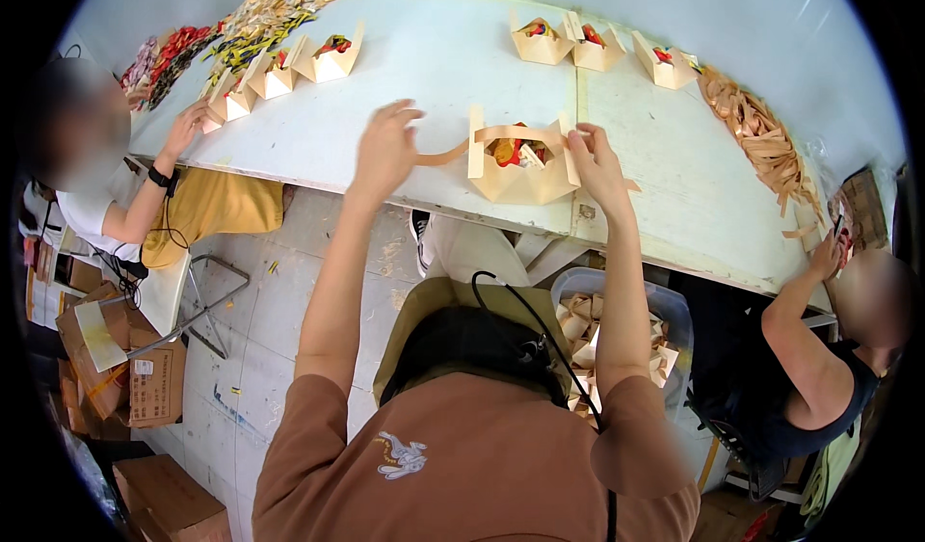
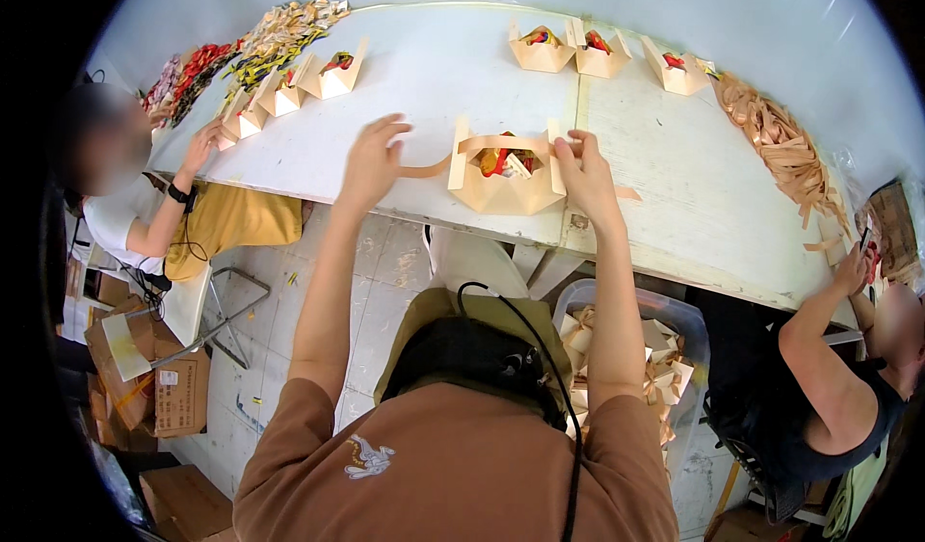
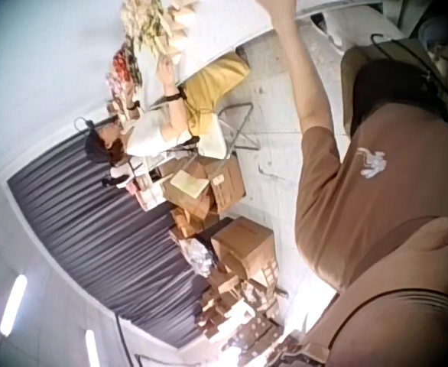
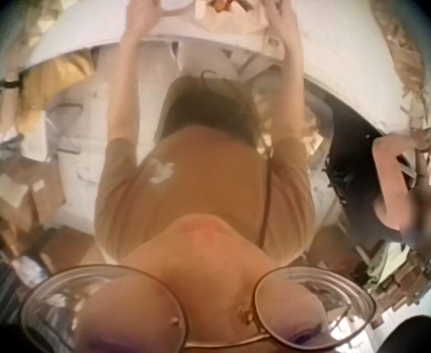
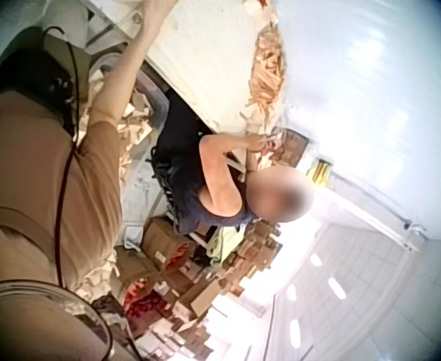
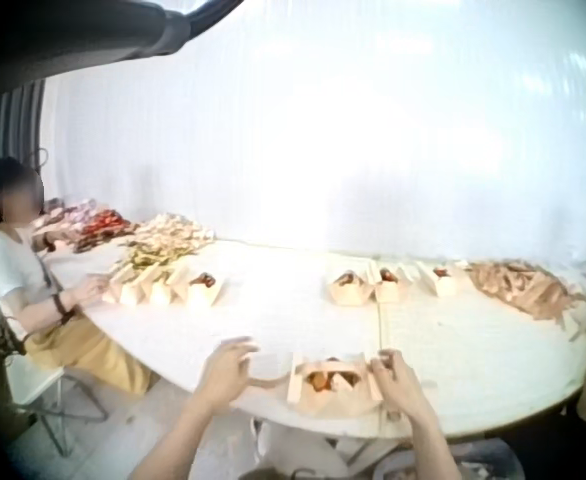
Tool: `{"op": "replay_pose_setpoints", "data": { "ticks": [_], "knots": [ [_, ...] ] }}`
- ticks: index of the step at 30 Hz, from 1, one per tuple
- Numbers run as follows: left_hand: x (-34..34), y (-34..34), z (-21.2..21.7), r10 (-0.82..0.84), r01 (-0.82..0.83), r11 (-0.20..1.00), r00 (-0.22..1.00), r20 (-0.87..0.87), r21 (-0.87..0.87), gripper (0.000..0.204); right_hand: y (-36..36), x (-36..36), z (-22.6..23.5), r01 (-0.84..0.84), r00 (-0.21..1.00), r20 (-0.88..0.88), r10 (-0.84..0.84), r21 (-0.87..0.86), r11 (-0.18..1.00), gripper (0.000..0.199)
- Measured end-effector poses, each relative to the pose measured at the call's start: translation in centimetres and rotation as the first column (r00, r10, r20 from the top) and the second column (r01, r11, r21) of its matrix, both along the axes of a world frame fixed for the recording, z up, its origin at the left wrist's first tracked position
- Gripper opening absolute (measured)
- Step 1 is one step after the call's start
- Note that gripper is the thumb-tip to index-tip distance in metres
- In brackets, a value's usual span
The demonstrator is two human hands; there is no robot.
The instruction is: The person assembles small triangular gift boxes by folding paper flaps and securing them with thin wooden sticks. They place wrapped items into the boxes and arrange the finished units on the table.
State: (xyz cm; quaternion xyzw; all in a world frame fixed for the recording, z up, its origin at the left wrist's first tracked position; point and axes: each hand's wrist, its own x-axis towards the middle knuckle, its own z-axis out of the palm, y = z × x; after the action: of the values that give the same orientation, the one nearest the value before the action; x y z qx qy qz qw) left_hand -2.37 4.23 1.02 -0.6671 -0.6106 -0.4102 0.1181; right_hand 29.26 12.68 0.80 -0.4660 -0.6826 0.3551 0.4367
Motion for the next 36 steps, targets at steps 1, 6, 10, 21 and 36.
{"op": "replay_pose_setpoints", "data": {
  "ticks": [1,6,10,21,36],
  "knots": [
    [1.5,0.2,0.2,-0.108,0.144,0.98,0.965,0.239,-0.139,0.027,0.2,0.4,-0.3,-0.013,1.0,0.028,0.014,-0.033,0.999,0.041],
    [4.5,1.1,-0.3,-0.038,0.599,0.732,0.512,0.858,-0.325,0.027,0.2,1.0,-0.2,-0.035,0.993,0.106,0.048,-0.119,0.992,0.04],
    [3.8,0.8,0.1,0.023,0.514,0.746,0.615,0.788,-0.423,0.025,0.1,1.5,0.0,0.011,0.997,0.074,0.001,-0.167,0.986,0.041],
    [-1.1,-0.3,4.0,-0.105,0.652,0.747,0.305,0.947,-0.127,0.031,2.4,12.1,3.2,-0.176,0.956,-0.27,0.115,-0.214,0.961,0.026],
    [10.8,1.6,6.2,-0.44,0.516,0.85,0.584,0.683,0.107,0.015,-1.9,-4.8,10.1,-0.365,0.93,0.044,0.365,0.221,0.904,0.022]
  ]
}}
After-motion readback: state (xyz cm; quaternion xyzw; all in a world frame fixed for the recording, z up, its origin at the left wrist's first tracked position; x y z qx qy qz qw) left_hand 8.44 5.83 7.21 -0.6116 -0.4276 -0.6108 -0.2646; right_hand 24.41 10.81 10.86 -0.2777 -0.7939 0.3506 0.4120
